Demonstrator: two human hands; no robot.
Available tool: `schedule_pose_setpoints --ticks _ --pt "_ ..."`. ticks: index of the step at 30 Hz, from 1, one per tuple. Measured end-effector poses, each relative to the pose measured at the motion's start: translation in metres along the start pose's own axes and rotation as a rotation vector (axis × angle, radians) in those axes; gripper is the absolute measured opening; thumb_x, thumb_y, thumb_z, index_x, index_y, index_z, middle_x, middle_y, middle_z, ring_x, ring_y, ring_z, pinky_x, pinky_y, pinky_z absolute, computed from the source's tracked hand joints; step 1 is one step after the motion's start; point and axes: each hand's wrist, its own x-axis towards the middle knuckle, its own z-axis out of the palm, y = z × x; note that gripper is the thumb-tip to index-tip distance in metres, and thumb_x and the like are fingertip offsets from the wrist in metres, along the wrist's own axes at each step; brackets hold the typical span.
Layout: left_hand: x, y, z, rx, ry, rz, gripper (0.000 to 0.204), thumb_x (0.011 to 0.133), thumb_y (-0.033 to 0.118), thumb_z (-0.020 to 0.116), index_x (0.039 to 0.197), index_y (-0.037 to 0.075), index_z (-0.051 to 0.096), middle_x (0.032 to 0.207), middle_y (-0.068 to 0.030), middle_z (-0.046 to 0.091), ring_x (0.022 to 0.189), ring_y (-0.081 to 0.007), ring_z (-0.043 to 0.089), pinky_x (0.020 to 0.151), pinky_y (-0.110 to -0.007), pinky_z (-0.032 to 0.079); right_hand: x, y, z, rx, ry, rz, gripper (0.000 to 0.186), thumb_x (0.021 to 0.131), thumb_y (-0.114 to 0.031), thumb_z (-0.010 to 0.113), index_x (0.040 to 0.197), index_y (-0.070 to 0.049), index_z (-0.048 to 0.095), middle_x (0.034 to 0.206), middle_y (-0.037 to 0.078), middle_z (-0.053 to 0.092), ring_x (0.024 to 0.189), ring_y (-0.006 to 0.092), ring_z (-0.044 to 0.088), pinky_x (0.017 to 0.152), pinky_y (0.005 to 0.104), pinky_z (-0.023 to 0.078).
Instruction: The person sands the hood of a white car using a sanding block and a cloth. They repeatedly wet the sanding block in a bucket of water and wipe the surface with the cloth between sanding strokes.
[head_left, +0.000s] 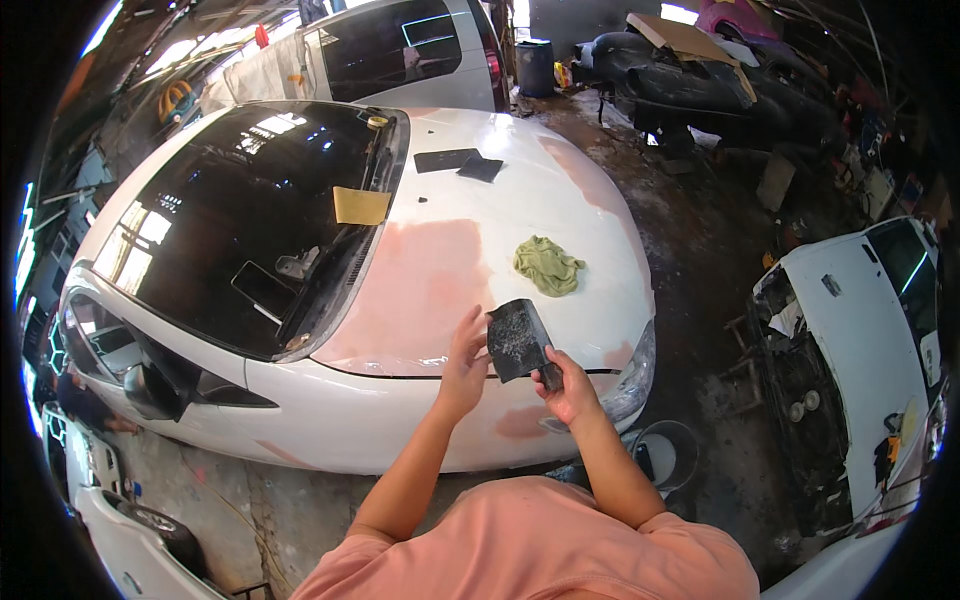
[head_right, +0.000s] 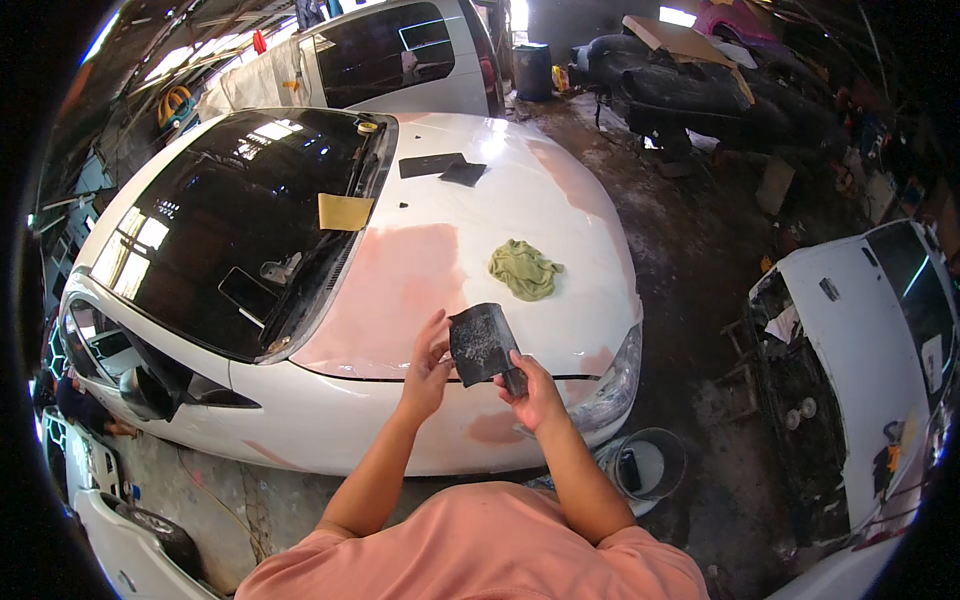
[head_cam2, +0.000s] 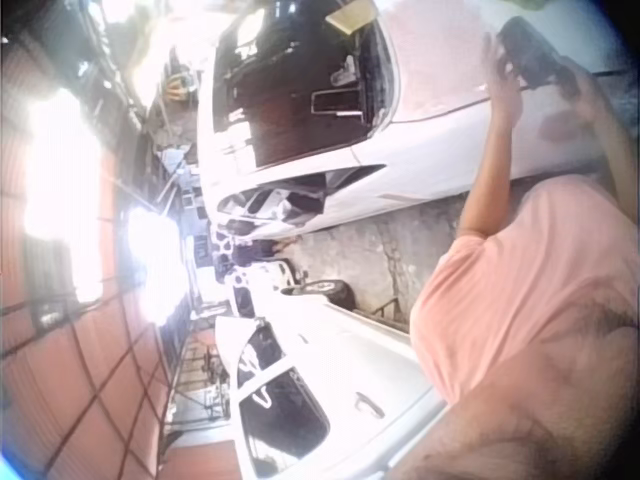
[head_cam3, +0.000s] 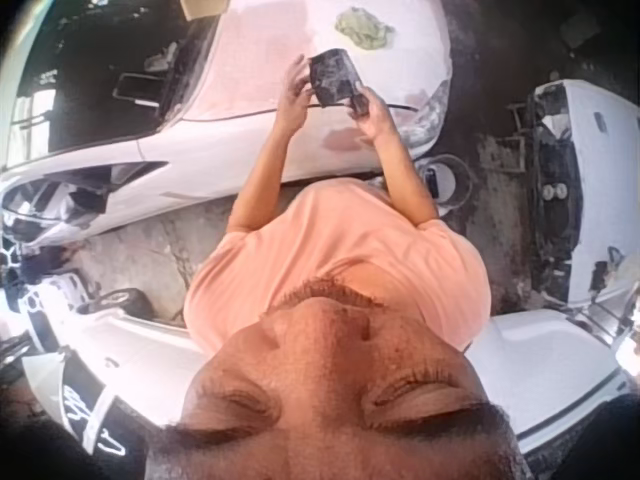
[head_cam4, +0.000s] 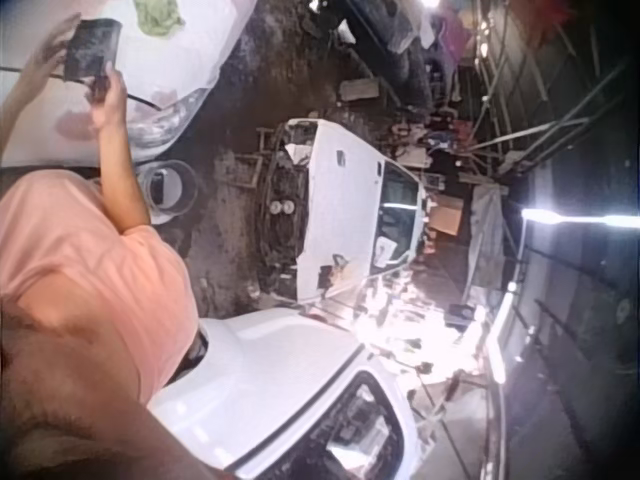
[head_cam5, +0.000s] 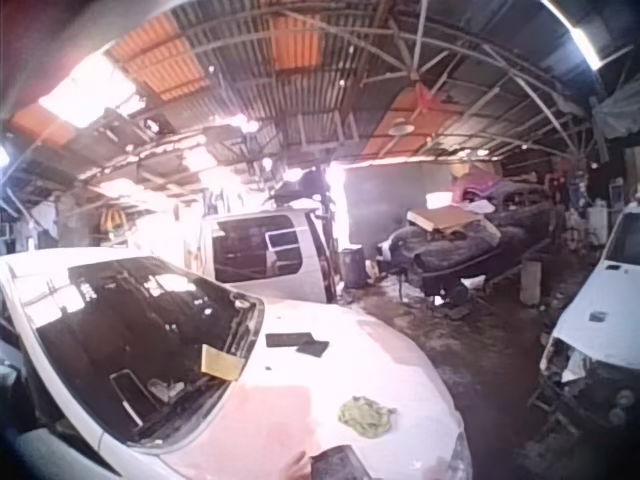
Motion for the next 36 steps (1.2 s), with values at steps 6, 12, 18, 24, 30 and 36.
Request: schedule_pose_setpoints --ticks 6,12,18,24,30,36 --pt "0.009 0.015 -0.013 1.037 -0.137 0.476 0.061 0.084 -0.009 0.071 0.133 0.028 0.073 0.170 -0.0284 0.020 0.155 -0.0492 0.027 0.121 -0.053 0.037 0.002 -0.014 0.019 0.125 -0.068 0.086 0.016 0.102 -0.027 0.070 0.102 -0.016 0.058 0.084 0.001 0.065 0.065 0.0159 0.061 0.046 0.0255 0.043" --pt "0.034 0.016 -0.033 1.312 -0.205 0.851 0.066 0.082 0.013 0.070 0.146 0.025 0.061 0.169 -0.0141 0.036 0.155 -0.0385 0.034 0.128 -0.057 0.026 0.024 -0.038 0.019 0.172 -0.218 0.169 0.017 0.107 -0.028 0.059 0.111 -0.013 0.066 0.091 0.004 0.071 0.060 0.0104 0.059 0.039 0.0215 0.040" --pt "0.051 0.038 -0.021 1.182 -0.315 0.968 0.036 0.092 0.016 0.063 0.128 0.014 0.064 0.157 -0.0092 0.053 0.156 -0.0341 0.035 0.129 -0.062 0.017 0.002 -0.045 0.032 0.195 -0.294 0.179 0.032 0.109 -0.035 0.052 0.120 -0.007 0.065 0.095 0.008 0.071 0.059 0.0118 0.058 0.039 0.0212 0.043" --pt "0.089 0.032 -0.039 1.343 -0.256 0.824 0.026 0.091 0.018 0.064 0.117 0.014 0.069 0.123 -0.0034 0.073 0.142 -0.0276 0.055 0.129 -0.063 0.019 0.018 -0.030 0.038 -0.096 -0.184 0.121 0.051 0.109 -0.055 0.048 0.122 -0.008 0.061 0.095 0.013 0.069 0.058 0.0162 0.058 0.040 0.0251 0.042" --pt "0.133 0.018 -0.024 1.142 0.015 0.218 0.019 0.094 0.017 0.063 0.110 0.010 0.070 0.107 -0.0098 0.075 0.110 -0.0340 0.070 0.099 -0.045 0.055 0.001 -0.020 0.055 -0.501 -0.136 -0.140 0.054 0.110 -0.057 0.043 0.125 -0.007 0.056 0.094 0.015 0.069 0.055 0.0178 0.059 0.044 0.0295 0.041" --pt "0.122 -0.013 -0.049 0.575 0.427 0.057 0.031 0.105 0.020 0.058 0.127 -0.001 0.065 0.108 -0.0222 0.075 0.100 -0.0337 0.073 0.085 -0.044 0.056 -0.009 -0.010 0.070 -0.697 -0.148 -0.611 0.042 0.111 -0.035 0.050 0.140 -0.005 0.052 0.112 0.013 0.066 0.077 0.0173 0.063 0.064 0.0306 0.050"
